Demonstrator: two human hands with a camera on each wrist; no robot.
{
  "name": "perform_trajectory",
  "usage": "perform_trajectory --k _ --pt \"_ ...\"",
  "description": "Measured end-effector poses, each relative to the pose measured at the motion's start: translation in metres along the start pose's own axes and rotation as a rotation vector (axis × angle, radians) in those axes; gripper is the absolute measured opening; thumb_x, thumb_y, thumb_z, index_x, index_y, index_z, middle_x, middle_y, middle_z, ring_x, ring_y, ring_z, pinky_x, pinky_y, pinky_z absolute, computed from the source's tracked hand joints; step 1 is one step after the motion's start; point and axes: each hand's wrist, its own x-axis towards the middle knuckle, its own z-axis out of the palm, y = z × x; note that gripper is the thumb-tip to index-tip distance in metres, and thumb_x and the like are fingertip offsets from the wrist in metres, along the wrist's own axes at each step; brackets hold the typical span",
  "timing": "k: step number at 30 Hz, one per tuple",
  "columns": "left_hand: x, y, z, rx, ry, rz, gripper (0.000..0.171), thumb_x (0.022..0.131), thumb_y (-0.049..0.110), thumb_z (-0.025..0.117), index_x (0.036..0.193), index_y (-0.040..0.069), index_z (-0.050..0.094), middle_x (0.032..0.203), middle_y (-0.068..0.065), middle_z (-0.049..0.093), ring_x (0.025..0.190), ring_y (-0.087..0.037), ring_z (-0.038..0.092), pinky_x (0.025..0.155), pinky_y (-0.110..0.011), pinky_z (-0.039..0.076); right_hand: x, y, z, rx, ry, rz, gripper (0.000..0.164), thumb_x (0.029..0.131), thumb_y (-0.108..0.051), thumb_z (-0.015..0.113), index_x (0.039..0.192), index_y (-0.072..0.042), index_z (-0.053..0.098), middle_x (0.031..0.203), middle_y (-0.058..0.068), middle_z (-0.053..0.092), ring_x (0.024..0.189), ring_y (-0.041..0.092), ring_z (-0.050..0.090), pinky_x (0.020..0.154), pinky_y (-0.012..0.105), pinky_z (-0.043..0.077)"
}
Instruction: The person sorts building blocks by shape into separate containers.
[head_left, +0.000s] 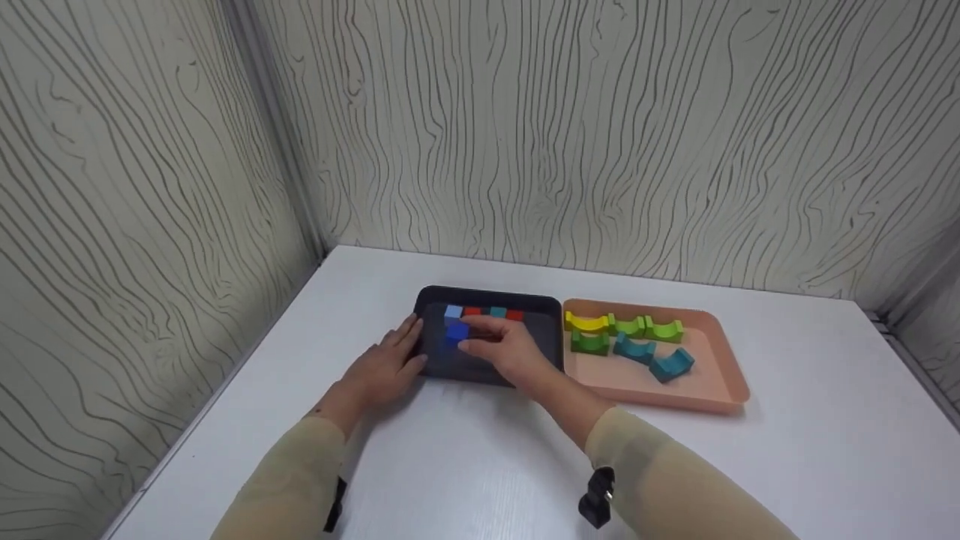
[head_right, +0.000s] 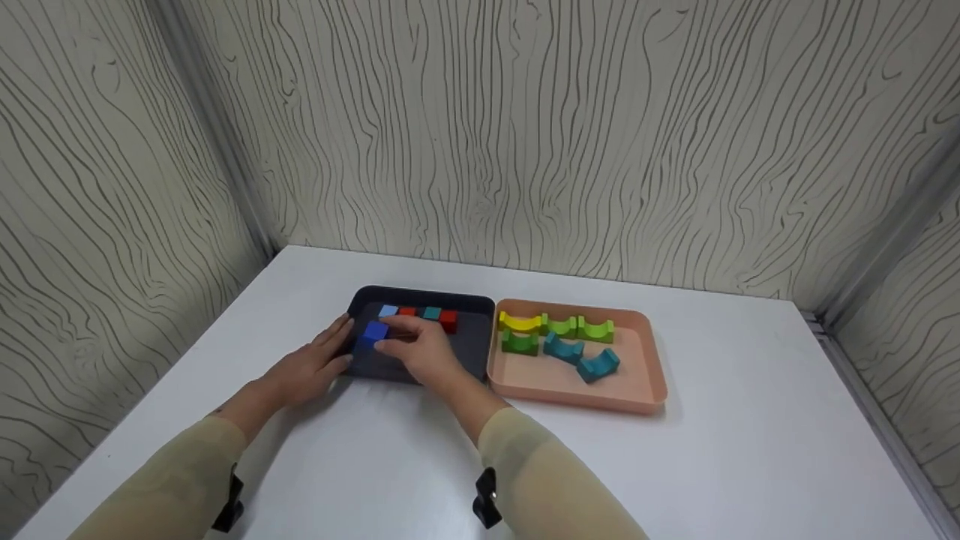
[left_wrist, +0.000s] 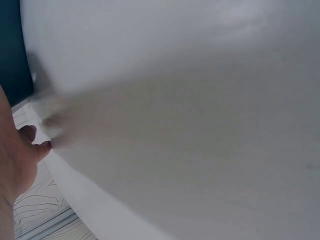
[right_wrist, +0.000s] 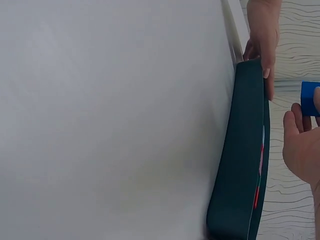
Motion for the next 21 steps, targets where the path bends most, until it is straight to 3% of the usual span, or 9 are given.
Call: perform_trajectory --k 8,15,21 --pt "-0.002 0.001 0.001 -0.015 0.004 -0.008 0.068 0.114 0.044 0.041 0.171 0.014 0.02 0.178 0.0 0.014 0.158 -0.042 0.026 0.125 -0.06 0.027 0.024 0.014 -0.001 -0.063 0.002 0.068 0.043 0.101 -0.022 0.075 0.143 -0.015 0.069 0.137 0.007 0.068 0.119 0.024 0.063 0.107 0.041 0.054" --pt "-0.004 0.002 0.0 -0.023 -0.004 -0.025 0.068 0.113 0.045 0.041 0.171 0.017 0.02 0.178 0.002 0.013 0.159 -0.04 0.025 0.125 -0.06 0.026 0.034 0.021 0.001 -0.123 -0.041 0.13 0.042 0.1 -0.024 0.077 0.14 -0.015 0.071 0.141 0.009 0.065 0.121 0.025 0.061 0.109 0.044 0.051" --pt "-0.002 0.002 -0.003 -0.037 -0.007 -0.017 0.067 0.113 0.044 0.042 0.171 0.015 0.022 0.178 0.001 0.014 0.159 -0.042 0.025 0.124 -0.064 0.025 0.043 0.022 0.004 -0.153 -0.019 0.158 0.042 0.098 -0.022 0.078 0.139 -0.016 0.072 0.143 0.01 0.063 0.122 0.027 0.059 0.11 0.045 0.049"
